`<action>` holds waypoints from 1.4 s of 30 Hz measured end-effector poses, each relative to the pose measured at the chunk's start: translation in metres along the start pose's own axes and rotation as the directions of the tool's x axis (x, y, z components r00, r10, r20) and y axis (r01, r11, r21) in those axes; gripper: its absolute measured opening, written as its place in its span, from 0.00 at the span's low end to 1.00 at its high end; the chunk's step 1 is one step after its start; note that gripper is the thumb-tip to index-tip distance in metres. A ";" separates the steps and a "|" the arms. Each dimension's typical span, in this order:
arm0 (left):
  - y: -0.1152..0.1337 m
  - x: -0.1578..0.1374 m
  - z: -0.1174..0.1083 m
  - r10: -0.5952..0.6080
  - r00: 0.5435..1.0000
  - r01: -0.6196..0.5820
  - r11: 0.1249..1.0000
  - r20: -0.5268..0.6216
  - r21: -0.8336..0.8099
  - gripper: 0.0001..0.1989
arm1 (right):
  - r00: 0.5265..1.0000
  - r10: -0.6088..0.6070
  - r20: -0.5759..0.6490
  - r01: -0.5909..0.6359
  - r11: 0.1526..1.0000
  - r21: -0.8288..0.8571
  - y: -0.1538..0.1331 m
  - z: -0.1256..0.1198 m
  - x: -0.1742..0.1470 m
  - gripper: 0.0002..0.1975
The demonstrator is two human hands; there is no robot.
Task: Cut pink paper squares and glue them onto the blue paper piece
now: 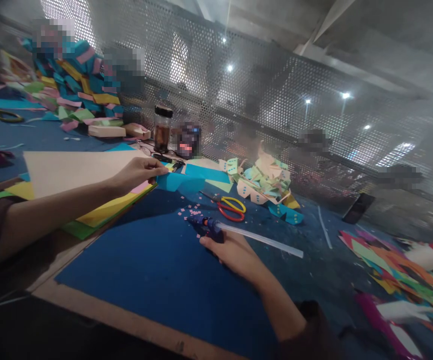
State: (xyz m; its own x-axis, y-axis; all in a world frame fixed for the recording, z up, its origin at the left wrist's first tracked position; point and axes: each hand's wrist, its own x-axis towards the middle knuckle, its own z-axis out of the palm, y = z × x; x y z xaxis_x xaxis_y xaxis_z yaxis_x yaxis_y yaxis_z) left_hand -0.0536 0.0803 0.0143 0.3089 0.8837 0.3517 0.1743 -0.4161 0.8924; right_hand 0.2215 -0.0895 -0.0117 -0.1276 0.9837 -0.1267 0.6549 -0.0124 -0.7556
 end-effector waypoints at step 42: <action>0.025 -0.019 0.012 -0.054 0.990 0.041 0.995 0.134 0.096 0.12 | 0.880 -0.292 -0.376 0.212 0.947 -0.239 -0.031 0.005 -0.012 0.11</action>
State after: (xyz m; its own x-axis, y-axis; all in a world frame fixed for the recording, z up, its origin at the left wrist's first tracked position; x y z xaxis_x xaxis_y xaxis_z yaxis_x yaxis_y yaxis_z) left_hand -0.0439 0.0504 0.0265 0.4212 0.8682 0.2624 0.2760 -0.3983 0.8747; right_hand 0.1995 -0.1016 0.0101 -0.0238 0.9362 0.3507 0.7716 0.2402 -0.5890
